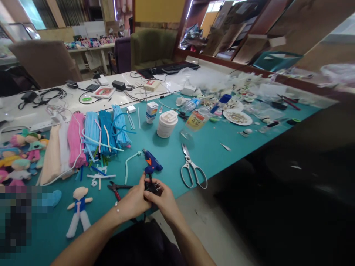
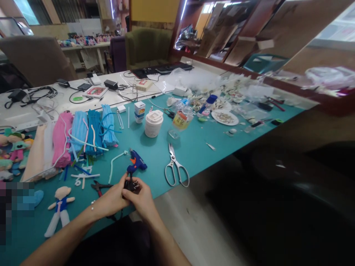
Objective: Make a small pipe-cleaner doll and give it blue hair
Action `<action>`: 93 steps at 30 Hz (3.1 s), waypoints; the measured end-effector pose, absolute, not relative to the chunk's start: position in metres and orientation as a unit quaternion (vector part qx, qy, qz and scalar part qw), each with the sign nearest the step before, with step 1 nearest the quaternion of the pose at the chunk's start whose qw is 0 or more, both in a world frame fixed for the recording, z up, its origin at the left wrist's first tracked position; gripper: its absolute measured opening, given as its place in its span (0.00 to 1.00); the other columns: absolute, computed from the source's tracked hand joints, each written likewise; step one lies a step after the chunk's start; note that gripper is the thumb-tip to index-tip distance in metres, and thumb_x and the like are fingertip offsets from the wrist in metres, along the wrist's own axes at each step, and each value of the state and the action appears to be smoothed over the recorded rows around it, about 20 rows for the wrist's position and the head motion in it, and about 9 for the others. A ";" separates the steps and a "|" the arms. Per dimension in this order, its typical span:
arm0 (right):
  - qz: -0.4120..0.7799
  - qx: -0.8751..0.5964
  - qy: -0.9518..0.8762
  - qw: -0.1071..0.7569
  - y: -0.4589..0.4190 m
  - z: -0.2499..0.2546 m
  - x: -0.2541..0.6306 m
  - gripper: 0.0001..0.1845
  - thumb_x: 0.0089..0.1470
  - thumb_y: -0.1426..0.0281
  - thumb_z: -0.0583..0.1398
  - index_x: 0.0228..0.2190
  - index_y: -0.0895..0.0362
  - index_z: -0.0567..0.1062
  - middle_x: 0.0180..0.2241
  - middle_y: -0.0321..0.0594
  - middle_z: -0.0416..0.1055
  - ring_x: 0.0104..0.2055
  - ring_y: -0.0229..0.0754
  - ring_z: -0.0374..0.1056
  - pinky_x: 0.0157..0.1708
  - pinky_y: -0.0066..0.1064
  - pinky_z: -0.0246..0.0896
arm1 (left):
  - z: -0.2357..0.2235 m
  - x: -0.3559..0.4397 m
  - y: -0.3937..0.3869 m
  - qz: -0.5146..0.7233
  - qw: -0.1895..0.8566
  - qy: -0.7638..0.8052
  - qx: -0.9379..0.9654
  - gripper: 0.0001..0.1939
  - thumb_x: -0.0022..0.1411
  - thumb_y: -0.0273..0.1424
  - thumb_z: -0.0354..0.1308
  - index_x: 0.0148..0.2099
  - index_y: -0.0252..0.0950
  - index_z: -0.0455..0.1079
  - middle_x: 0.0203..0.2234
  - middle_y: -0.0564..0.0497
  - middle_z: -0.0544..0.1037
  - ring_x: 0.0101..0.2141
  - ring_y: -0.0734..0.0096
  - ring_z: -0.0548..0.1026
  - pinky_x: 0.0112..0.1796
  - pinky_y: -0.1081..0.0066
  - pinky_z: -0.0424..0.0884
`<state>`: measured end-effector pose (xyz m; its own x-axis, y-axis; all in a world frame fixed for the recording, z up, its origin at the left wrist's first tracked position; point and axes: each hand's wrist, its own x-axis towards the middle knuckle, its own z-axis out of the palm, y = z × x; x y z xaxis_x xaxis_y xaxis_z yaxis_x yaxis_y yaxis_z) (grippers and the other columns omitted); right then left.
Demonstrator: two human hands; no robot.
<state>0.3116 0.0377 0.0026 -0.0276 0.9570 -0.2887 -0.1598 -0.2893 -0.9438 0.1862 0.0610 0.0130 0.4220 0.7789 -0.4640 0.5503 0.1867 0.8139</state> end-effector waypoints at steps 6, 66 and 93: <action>0.636 -0.523 -0.329 0.462 0.039 0.002 0.307 0.16 0.36 0.65 0.66 0.29 0.58 0.70 0.18 0.27 0.64 0.17 0.31 0.58 0.19 0.25 0.57 | 0.017 0.177 0.062 0.085 0.565 0.526 0.631 0.44 0.49 0.31 0.59 0.66 0.30 0.45 0.56 0.35 0.66 0.53 0.52 0.66 0.50 0.61 0.63; 0.107 -0.297 -0.942 -0.115 0.147 0.040 0.198 0.13 0.54 0.69 0.57 0.39 0.63 0.75 0.40 0.53 0.74 0.41 0.50 0.72 0.35 0.33 0.63 | 0.007 0.172 0.050 0.078 0.554 0.534 0.634 0.13 0.58 0.36 0.48 0.35 0.35 0.71 0.34 0.41 0.77 0.37 0.53 0.74 0.39 0.60 0.66; 0.349 -0.580 -0.690 0.258 0.021 0.034 0.337 0.12 0.54 0.66 0.55 0.25 0.54 0.76 0.18 0.35 0.70 0.20 0.37 0.63 0.22 0.27 0.52 | 0.010 0.180 0.050 0.160 0.809 0.469 0.316 0.17 0.47 0.46 0.54 0.25 0.38 0.56 0.10 0.66 0.49 0.11 0.85 0.46 0.15 0.77 0.43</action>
<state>0.3368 0.0213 0.0340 -0.1947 0.9796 -0.0491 0.6199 0.0841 -0.7802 0.1801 0.0504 0.0099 0.5088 0.5553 -0.6578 0.0379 0.7489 0.6616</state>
